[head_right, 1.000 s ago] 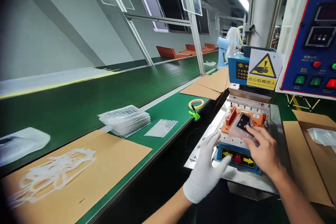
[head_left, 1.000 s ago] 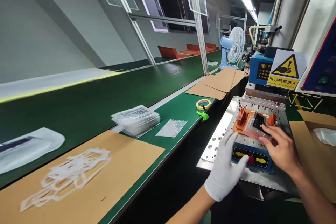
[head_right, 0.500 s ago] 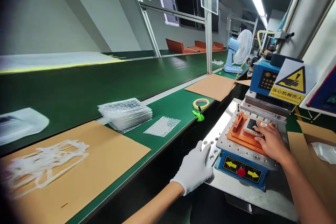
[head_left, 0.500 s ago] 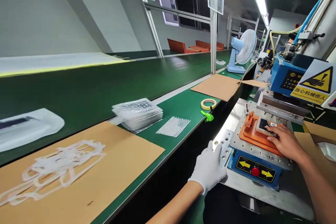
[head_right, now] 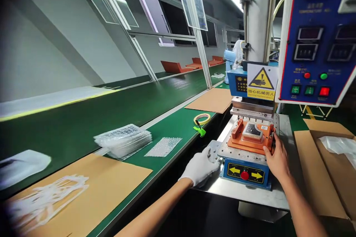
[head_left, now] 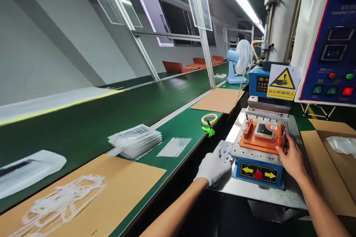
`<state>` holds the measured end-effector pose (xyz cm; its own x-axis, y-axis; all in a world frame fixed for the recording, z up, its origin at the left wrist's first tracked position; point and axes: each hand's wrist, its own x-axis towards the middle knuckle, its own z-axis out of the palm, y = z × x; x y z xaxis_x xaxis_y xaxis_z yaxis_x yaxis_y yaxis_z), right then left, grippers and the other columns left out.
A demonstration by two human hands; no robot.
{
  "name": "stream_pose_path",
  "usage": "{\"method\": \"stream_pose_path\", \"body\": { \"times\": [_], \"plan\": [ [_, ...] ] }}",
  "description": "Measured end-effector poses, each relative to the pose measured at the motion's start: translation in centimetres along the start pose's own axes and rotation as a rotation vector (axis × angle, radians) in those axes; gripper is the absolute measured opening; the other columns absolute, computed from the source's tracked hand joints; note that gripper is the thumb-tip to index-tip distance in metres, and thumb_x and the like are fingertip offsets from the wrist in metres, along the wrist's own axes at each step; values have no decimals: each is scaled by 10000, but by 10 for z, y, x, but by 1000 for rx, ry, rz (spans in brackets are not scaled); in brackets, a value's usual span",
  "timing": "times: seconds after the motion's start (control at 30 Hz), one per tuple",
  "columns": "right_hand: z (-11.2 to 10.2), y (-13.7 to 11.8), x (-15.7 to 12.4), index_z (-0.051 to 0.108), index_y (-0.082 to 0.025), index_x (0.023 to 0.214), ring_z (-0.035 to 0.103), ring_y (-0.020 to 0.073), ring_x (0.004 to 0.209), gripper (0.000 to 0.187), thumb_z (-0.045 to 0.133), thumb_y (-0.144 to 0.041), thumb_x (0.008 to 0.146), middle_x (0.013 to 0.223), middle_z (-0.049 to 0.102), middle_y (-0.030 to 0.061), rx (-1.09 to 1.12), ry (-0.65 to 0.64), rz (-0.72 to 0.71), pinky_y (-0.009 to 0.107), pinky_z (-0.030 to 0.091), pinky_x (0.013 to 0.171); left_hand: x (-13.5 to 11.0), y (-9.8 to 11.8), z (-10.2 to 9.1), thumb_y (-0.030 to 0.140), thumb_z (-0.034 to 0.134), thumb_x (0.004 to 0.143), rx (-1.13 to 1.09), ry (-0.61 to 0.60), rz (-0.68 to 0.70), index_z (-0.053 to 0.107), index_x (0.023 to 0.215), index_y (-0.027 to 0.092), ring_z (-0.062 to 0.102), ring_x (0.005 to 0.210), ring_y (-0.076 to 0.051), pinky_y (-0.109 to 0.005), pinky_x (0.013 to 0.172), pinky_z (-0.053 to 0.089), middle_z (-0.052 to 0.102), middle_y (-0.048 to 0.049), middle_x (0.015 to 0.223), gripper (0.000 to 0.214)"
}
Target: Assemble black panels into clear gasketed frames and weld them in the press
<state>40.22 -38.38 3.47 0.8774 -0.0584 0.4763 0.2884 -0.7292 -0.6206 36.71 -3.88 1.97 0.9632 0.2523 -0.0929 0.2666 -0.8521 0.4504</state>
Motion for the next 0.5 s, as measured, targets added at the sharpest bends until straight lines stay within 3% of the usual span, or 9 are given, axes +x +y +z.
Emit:
{"method": "stream_pose_path", "body": {
  "times": [0.13, 0.2, 0.27, 0.37, 0.5],
  "plan": [
    [1, 2, 1, 555, -148, 1508, 679, 392, 1292, 643, 600, -520, 985, 1444, 684, 208, -9, 31, 58, 583, 561, 1074, -21, -24, -35, 440, 683, 843, -120, 115, 62, 507, 1430, 230, 728, 1090, -296, -382, 957, 561, 739, -108, 1219, 647],
    [2, 0, 1, 586, -150, 1475, 700, 380, 1245, 607, 600, -512, 987, 1390, 713, 201, -10, 30, 68, 567, 576, 1046, -24, -20, -58, 397, 690, 809, -108, 191, 179, 452, 1504, 241, 662, 1265, -310, -404, 1099, 513, 674, -113, 1390, 751],
    [4, -3, 0, 610, -155, 1441, 709, 364, 1213, 561, 596, -493, 993, 1345, 723, 193, -10, 51, 68, 547, 584, 1030, -19, -1, -79, 339, 698, 753, -56, 219, 373, 441, 1534, 233, 607, 1338, -325, -409, 1158, 473, 616, -124, 1463, 830],
    [6, -6, -3, 660, -167, 1366, 693, 349, 1231, 472, 582, -462, 1007, 1356, 695, 188, -7, 100, 32, 532, 572, 1062, 1, 49, -101, 307, 708, 690, 57, 118, 656, 515, 1497, 224, 653, 1178, -340, -421, 1056, 515, 657, -131, 1290, 834],
    [8, -8, -2, 599, -160, 1454, 648, 360, 1318, 530, 596, -441, 1004, 1424, 657, 193, 18, 127, 24, 544, 548, 1106, 33, 117, -106, 367, 757, 637, 201, -23, 885, 606, 1416, 232, 654, 1055, -360, -454, 952, 522, 651, -132, 1171, 805]
  ]
}}
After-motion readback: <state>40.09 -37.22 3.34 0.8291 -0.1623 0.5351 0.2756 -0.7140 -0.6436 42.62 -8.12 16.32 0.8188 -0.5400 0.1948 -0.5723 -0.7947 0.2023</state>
